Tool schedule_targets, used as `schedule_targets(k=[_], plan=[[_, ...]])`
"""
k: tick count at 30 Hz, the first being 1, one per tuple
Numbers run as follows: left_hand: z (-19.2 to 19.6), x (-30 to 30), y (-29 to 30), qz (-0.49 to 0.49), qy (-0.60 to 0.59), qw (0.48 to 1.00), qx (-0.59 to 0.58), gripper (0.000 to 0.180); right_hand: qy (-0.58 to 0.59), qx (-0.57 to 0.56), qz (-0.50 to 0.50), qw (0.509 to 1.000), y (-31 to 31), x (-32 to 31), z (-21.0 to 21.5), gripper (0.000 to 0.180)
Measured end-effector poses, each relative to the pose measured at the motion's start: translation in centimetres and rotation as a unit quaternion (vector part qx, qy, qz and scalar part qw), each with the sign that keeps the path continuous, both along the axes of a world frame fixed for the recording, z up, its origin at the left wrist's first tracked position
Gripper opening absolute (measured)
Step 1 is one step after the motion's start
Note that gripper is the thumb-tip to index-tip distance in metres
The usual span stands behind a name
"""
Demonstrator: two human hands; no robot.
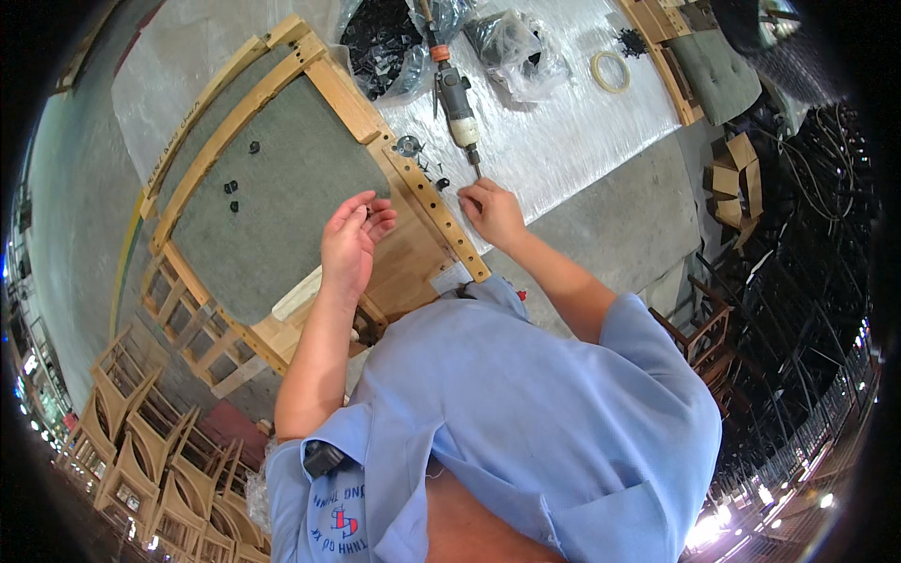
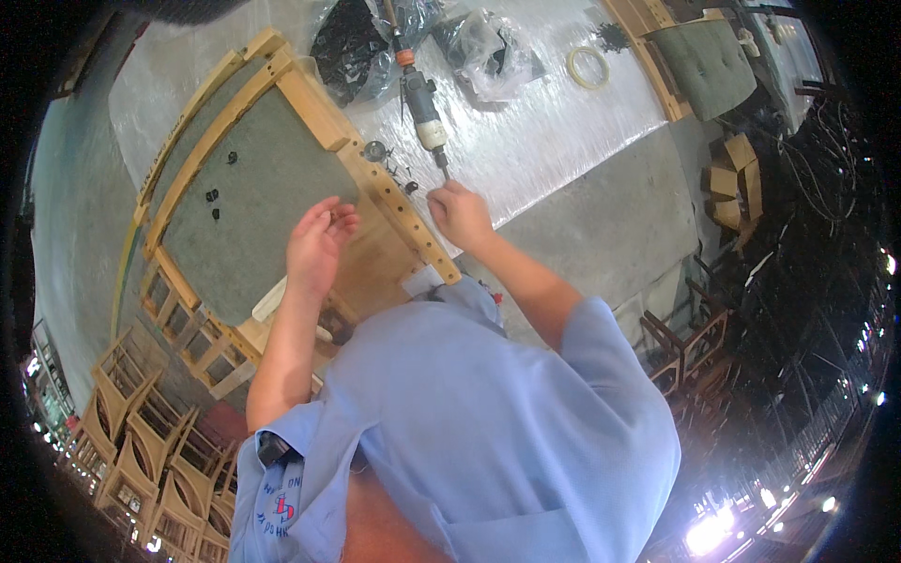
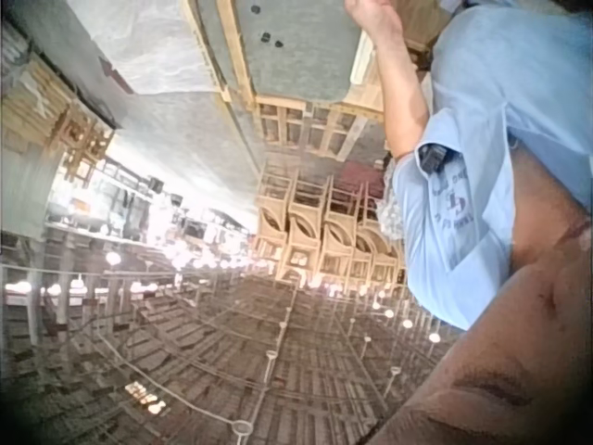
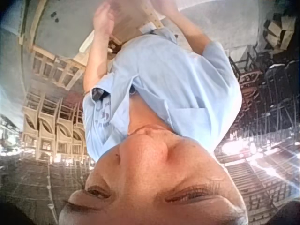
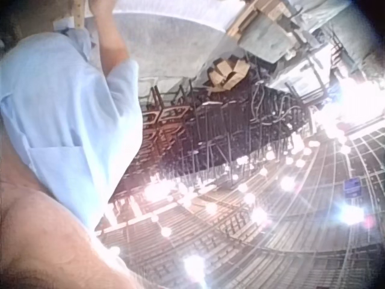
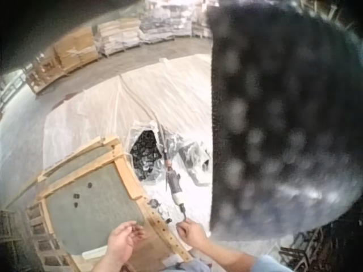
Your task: The person assembles a dining chair by attaching a cushioned seat to a wooden frame using a power drill and screws. The person then attaches the backrest to the seat and applies felt pads to the chair legs.
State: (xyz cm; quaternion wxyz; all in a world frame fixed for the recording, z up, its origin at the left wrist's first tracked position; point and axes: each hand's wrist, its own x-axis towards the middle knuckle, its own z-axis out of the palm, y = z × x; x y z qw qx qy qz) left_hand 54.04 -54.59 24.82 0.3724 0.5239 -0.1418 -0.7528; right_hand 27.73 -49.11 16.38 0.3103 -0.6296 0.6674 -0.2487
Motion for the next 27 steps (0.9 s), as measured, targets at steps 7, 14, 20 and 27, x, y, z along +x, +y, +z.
schedule_targets(k=[7, 14, 20, 27], plan=[[-0.7, 1.1, 0.2, 0.026, 0.001, 1.0, -0.006, 0.032, -0.031, 0.053, -0.05, 0.997, 1.8, -0.3, 0.3, 0.013], [-0.7, 1.3, -0.3, 0.02, -0.015, 0.999, -0.024, 0.032, -0.025, 0.098, -0.12, 0.988, -1.6, 1.9, -0.8, 0.017], [-0.5, 2.0, -0.6, 0.032, -0.036, 0.998, -0.037, 0.027, -0.012, 0.121, -0.122, 0.985, -3.2, 3.3, -0.9, 0.018], [-0.4, 2.1, -0.7, 0.039, -0.048, 0.998, -0.023, 0.027, -0.306, 0.278, -0.198, 0.889, -3.3, 2.0, -0.8, 0.018]])
